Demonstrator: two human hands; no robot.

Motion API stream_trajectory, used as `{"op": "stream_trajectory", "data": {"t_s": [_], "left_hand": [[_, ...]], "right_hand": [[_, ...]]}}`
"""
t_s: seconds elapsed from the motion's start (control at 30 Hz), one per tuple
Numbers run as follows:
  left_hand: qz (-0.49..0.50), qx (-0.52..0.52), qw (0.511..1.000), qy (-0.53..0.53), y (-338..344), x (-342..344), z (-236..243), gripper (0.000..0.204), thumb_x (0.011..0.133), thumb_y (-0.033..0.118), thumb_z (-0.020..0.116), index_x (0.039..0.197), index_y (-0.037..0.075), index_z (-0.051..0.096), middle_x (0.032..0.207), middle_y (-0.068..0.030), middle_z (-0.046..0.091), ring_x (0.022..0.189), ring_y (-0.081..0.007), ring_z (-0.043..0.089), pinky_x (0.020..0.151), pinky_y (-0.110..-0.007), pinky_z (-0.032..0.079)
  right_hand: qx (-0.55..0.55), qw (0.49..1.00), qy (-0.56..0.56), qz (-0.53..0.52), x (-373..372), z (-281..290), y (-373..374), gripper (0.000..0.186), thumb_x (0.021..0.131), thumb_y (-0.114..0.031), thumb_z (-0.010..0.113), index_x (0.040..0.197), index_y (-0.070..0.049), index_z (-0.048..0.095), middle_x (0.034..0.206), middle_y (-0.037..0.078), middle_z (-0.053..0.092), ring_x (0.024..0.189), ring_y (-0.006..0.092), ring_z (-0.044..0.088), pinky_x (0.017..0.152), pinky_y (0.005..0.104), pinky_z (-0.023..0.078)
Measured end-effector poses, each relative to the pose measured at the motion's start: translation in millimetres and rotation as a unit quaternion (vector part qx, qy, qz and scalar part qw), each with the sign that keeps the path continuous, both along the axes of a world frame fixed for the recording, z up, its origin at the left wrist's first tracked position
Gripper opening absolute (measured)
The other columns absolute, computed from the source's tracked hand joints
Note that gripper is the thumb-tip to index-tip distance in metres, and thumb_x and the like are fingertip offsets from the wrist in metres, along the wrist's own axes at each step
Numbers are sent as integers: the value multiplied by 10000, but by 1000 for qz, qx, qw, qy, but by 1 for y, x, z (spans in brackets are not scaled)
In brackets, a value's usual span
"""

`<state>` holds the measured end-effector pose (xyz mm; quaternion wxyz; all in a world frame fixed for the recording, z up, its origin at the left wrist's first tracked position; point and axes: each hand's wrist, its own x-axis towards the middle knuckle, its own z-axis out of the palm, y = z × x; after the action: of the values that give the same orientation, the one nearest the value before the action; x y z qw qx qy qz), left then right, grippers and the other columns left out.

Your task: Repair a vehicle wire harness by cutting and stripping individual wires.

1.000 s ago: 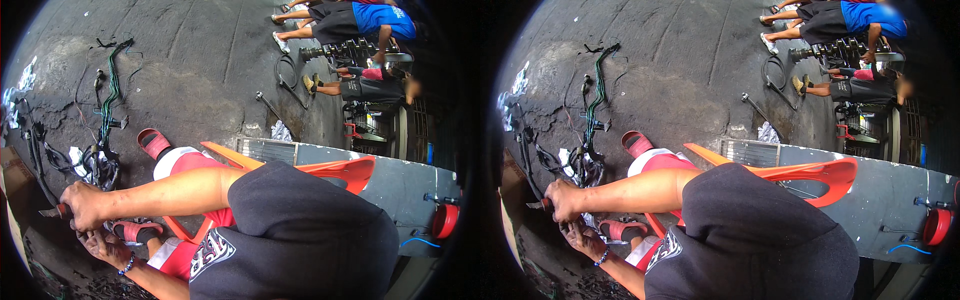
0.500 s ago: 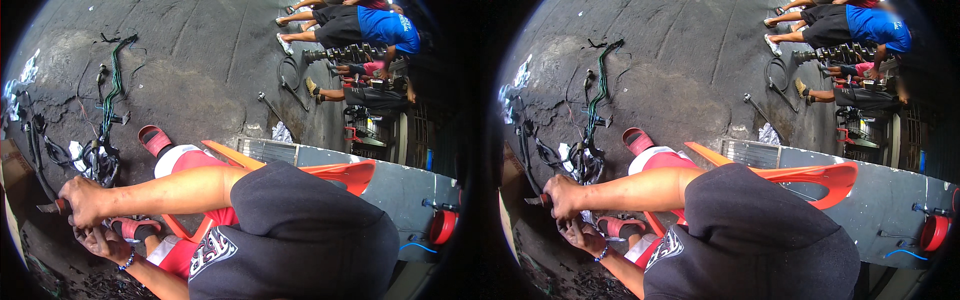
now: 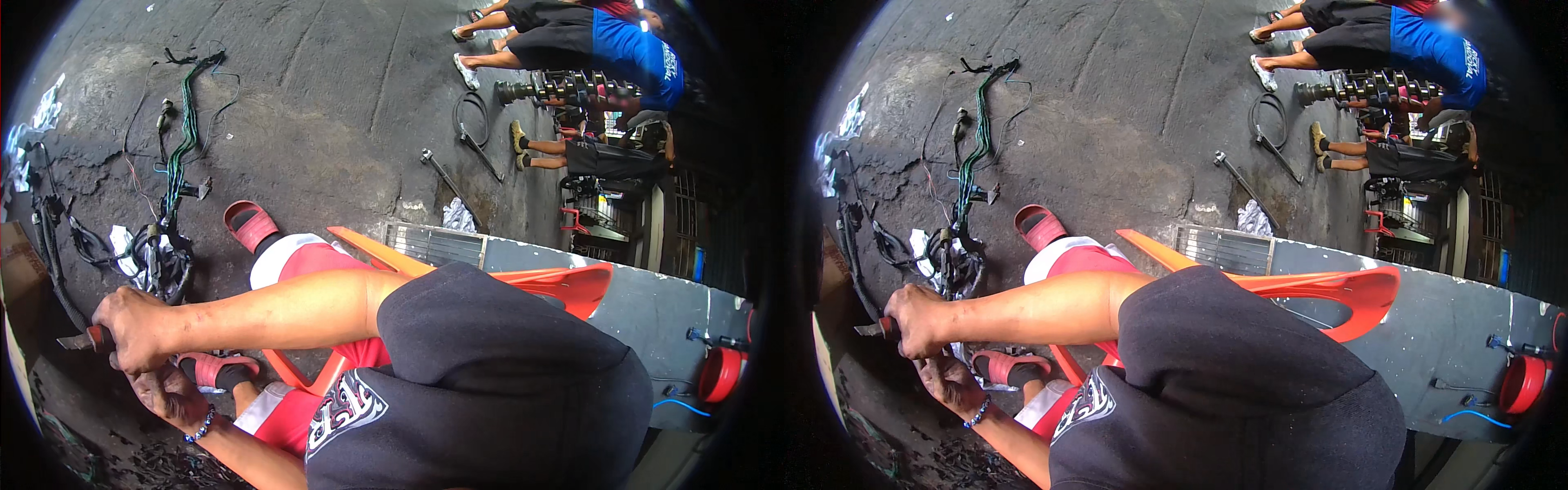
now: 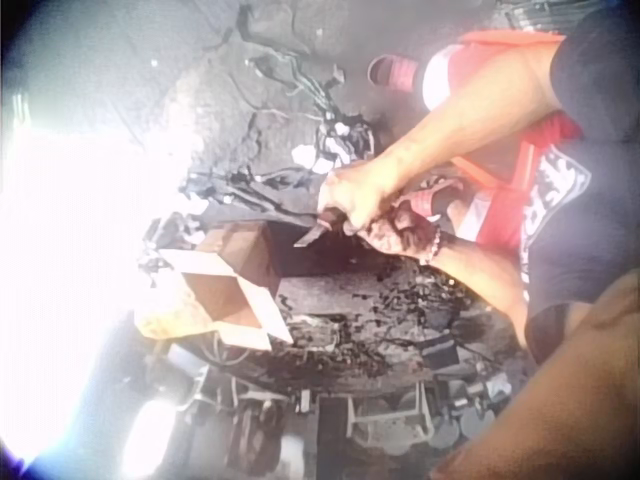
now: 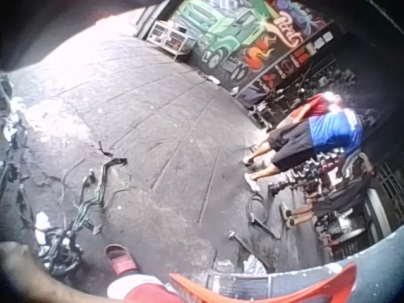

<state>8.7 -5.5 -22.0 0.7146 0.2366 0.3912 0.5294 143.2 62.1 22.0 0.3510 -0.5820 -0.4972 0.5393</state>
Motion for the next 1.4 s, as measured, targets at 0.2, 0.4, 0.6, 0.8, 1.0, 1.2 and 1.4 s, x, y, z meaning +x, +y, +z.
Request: {"op": "stream_trajectory", "data": {"t_s": [0.2,0.4,0.6,0.8,1.0,1.2,1.4], "left_hand": [[0,13,996,89,1,8,3,541,785,110,567,1231,-79,324,1177,-158,443,1101,-217,447,964,-327,320],[33,9,990,137,-2,4,9,425,825,134,522,1172,-90,420,1169,-155,438,1050,-217,474,899,-322,377],[15,200,828,524,2,12,15,289,628,-68,553,869,53,656,1028,-188,586,1001,-354,531,842,-381,438],[152,-8,968,202,3,36,30,431,702,-127,569,1000,21,295,888,-152,595,800,-170,600,728,-251,475],[194,-3,954,227,3,40,29,425,668,-130,603,935,36,317,806,-111,577,711,-138,589,671,-222,471],[120,-31,964,235,8,29,24,359,659,-81,637,952,-13,440,803,-60,555,700,-113,566,629,-211,463],[-7,2,956,292,11,19,16,134,782,12,571,906,-32,595,798,-67,625,750,-111,577,695,-232,460]], "right_hand": [[-17,1000,5,-13,6,1,-1,232,511,-118,630,733,-52,642,657,177,606,671,309,619,631,357,494],[19,999,31,-31,-6,-9,1,253,451,-139,608,669,-12,624,631,203,584,657,333,608,628,362,498],[43,998,-29,34,-1,-16,3,359,601,-233,675,850,21,629,774,192,630,722,253,630,675,327,494],[-77,983,165,-16,3,-17,3,186,688,-137,714,734,-22,576,586,5,545,478,55,470,417,204,358],[-207,954,200,-86,-3,1,1,157,716,-131,677,639,-23,593,547,6,532,418,66,439,372,214,298],[-231,943,211,-113,5,2,2,149,707,-119,698,630,-44,594,564,1,541,417,63,440,385,203,300],[-264,922,250,-137,23,-10,13,129,720,-145,695,736,-54,605,617,-6,555,470,60,471,413,178,361]]}}
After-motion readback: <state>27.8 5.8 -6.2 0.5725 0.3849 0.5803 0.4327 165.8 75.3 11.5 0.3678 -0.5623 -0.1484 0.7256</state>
